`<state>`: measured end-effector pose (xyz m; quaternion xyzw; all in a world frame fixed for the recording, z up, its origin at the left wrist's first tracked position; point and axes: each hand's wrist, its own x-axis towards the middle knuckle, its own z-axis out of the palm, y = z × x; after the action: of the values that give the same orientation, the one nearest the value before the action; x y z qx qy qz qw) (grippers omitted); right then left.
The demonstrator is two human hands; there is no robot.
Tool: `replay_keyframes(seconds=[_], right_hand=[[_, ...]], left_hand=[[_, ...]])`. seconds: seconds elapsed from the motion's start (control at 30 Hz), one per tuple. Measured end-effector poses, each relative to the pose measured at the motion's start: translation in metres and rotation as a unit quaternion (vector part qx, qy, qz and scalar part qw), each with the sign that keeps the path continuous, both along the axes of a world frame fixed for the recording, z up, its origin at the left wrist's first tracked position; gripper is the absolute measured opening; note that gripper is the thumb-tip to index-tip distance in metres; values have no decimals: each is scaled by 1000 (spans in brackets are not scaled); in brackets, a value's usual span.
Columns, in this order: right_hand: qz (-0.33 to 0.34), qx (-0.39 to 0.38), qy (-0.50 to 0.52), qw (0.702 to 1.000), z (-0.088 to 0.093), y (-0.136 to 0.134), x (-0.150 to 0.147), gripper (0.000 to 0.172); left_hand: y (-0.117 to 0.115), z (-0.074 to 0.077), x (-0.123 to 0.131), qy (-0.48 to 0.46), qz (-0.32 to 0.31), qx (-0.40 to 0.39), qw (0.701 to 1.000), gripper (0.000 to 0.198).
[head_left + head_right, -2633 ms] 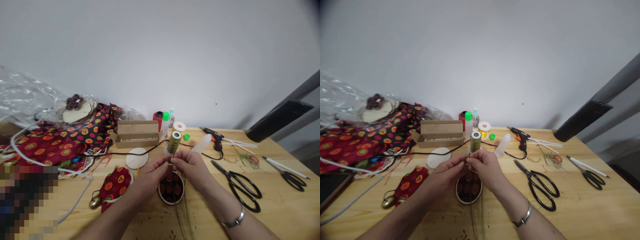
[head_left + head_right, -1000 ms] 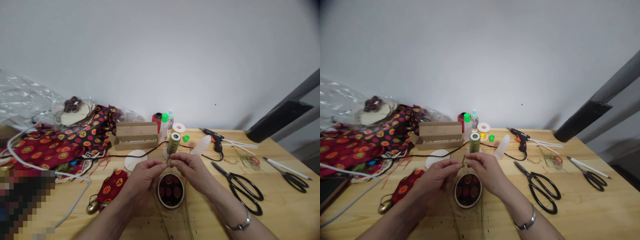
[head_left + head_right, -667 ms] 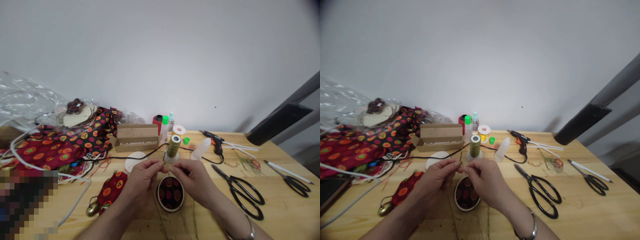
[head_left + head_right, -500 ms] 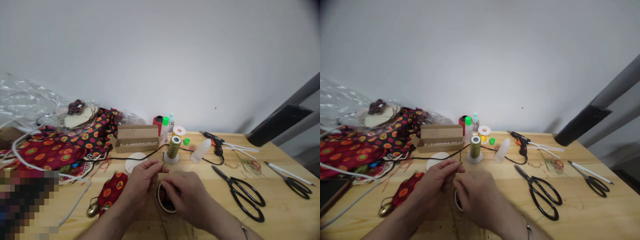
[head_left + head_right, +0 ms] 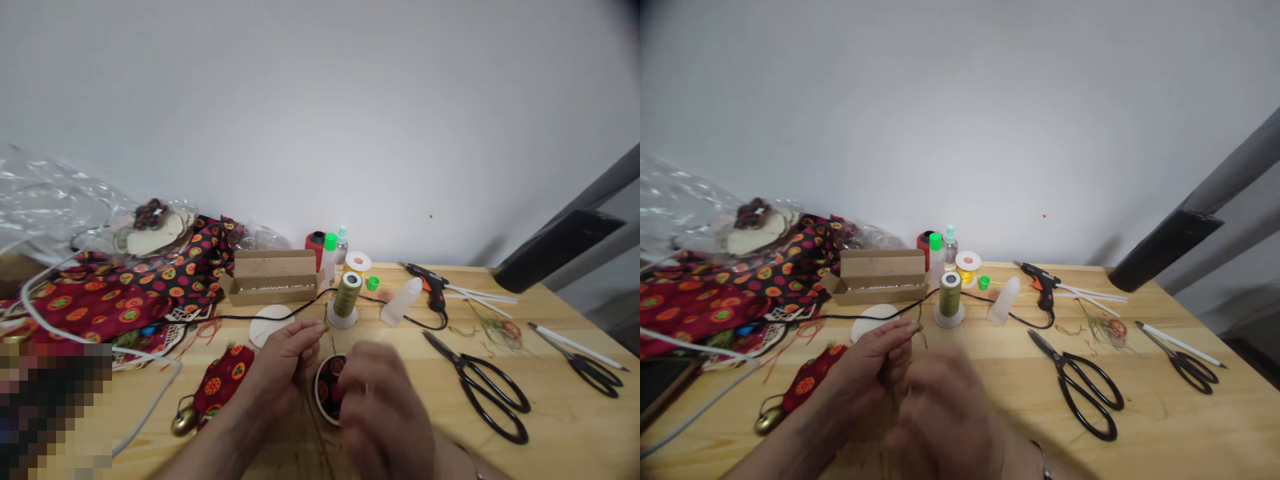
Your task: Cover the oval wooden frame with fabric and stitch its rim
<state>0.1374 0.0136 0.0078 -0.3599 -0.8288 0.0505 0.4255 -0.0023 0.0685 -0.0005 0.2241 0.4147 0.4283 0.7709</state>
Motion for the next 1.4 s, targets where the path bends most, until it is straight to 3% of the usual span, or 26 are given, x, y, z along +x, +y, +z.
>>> replay_keyframes(seconds=[0.07, 0.13, 0.23, 0.33, 0.63, 0.87, 0.93, 1.1, 1.4], right_hand=[[-71, -77, 156, 982, 1, 12, 1, 13], [-87, -239, 297, 921, -2, 25, 0, 11], [-29, -445, 388, 807, -10, 37, -3, 24], [19, -507, 417, 754, -12, 38, -4, 30], [9, -521, 402, 753, -5, 37, -1, 32], [-37, -519, 455, 723, -4, 38, -3, 29], [-51, -508, 454, 730, -3, 39, -3, 29], [-72, -468, 406, 782, -2, 40, 0, 20], [-77, -463, 403, 786, -2, 40, 3, 18]], left_hand=[[-2, 1, 1, 7, -10, 5, 1000, 24], [-4, 1, 1, 11, -16, 13, 1000, 21], [-6, 2, 3, 4, -18, 13, 1000, 18], [-8, 3, 4, 2, -27, 12, 1000, 17], [-13, 3, 4, -7, -74, 37, 997, 13], [-13, 11, 7, 5, -57, 31, 998, 12], [-13, 12, 7, 23, -52, 34, 998, 13], [-13, 10, 6, 51, -52, 22, 997, 19], [-13, 12, 6, 67, -58, 17, 996, 26]])
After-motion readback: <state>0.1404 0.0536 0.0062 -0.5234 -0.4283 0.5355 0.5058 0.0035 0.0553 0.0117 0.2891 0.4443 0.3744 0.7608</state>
